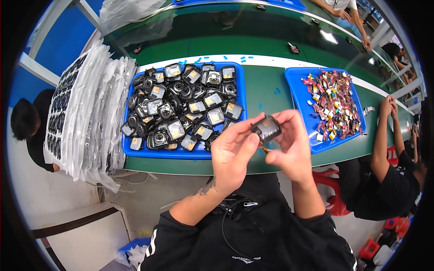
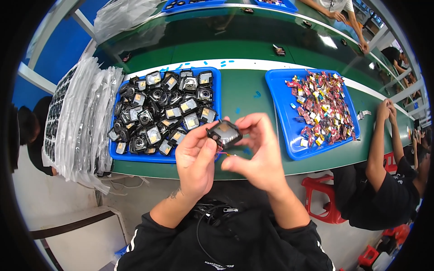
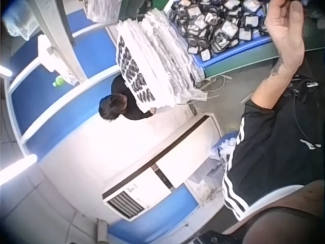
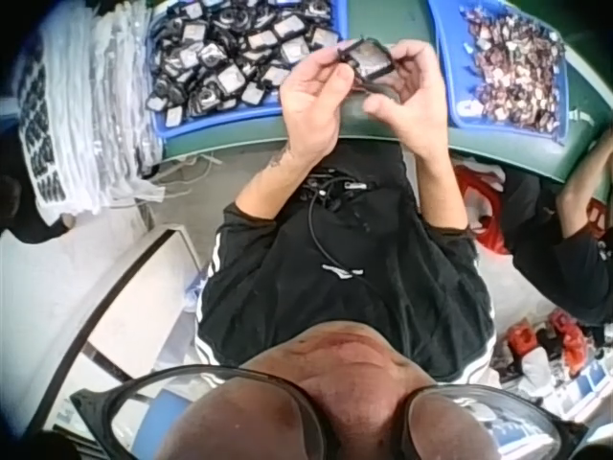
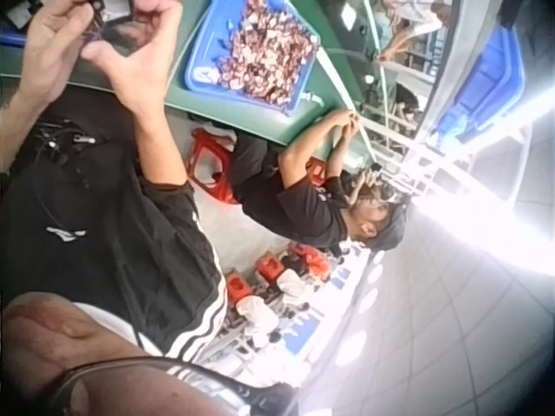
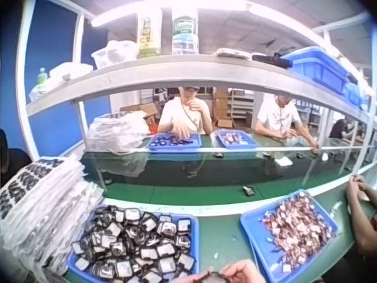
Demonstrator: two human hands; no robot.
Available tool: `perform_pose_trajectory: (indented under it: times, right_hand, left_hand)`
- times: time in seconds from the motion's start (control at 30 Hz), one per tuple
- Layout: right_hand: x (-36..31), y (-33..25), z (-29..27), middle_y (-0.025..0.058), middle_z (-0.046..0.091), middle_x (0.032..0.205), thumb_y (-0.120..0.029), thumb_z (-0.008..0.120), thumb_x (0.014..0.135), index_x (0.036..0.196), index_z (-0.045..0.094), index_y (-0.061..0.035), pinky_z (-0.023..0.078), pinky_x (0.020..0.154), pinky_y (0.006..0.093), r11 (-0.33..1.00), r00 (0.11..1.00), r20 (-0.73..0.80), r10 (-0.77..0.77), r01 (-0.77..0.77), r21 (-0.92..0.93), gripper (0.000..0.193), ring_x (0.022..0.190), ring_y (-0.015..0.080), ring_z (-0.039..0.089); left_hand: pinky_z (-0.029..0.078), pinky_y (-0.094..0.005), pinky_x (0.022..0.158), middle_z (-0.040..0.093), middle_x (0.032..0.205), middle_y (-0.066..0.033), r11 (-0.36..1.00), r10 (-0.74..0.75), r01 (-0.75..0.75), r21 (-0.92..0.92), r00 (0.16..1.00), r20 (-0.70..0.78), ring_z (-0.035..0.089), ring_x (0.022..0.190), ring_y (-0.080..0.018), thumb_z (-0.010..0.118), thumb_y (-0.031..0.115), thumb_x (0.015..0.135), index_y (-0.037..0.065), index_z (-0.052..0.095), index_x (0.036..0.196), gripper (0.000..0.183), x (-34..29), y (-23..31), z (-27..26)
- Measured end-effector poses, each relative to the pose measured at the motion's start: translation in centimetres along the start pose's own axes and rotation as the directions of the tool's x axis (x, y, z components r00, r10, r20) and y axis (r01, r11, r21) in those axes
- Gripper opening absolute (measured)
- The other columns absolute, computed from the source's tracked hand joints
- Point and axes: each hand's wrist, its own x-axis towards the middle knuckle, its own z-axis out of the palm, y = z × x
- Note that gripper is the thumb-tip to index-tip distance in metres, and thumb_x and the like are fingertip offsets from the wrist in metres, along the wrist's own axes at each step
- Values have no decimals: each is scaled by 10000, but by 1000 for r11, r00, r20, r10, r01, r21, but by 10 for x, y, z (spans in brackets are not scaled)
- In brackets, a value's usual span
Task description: Assembling internal components of smartwatches on a factory production line, including installing batteries and circuit boards.
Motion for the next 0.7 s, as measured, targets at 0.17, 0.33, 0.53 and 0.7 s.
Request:
perform_pose_trajectory:
  times: [0.17,0.33,0.53,0.7]
  right_hand:
    - [-12,13,17,53,638,993,0,783,759,937,595,4,524,824,269,989,990,-39,133,-135,-64,259,931,111,621]
    - [-13,13,20,61,633,928,61,687,816,872,596,9,529,710,257,973,992,-107,-70,44,-228,119,833,89,609]
    - [-10,3,13,108,650,824,80,707,671,820,599,0,524,623,281,622,861,62,-506,413,-665,201,723,208,648]
    - [-14,-10,9,91,651,841,66,741,621,817,627,-27,538,602,321,268,701,272,-660,557,-786,245,696,235,648]
  left_hand:
    - [506,-336,929,601,1251,-176,975,45,-41,218,999,-15,602,1114,-208,593,-12,921,-74,552,1198,287,7,2,0]
    - [516,-318,863,618,1141,-167,887,232,-213,409,973,3,626,1011,-198,574,-62,904,-47,554,1098,196,5,4,-6]
    - [544,-332,815,642,1129,-209,585,291,-392,710,919,268,669,990,-274,578,-102,839,-48,671,1043,230,11,22,-4]
    - [558,-310,768,650,1147,-204,429,262,-496,755,868,422,680,964,-274,664,-131,707,-45,687,1050,355,11,34,-5]
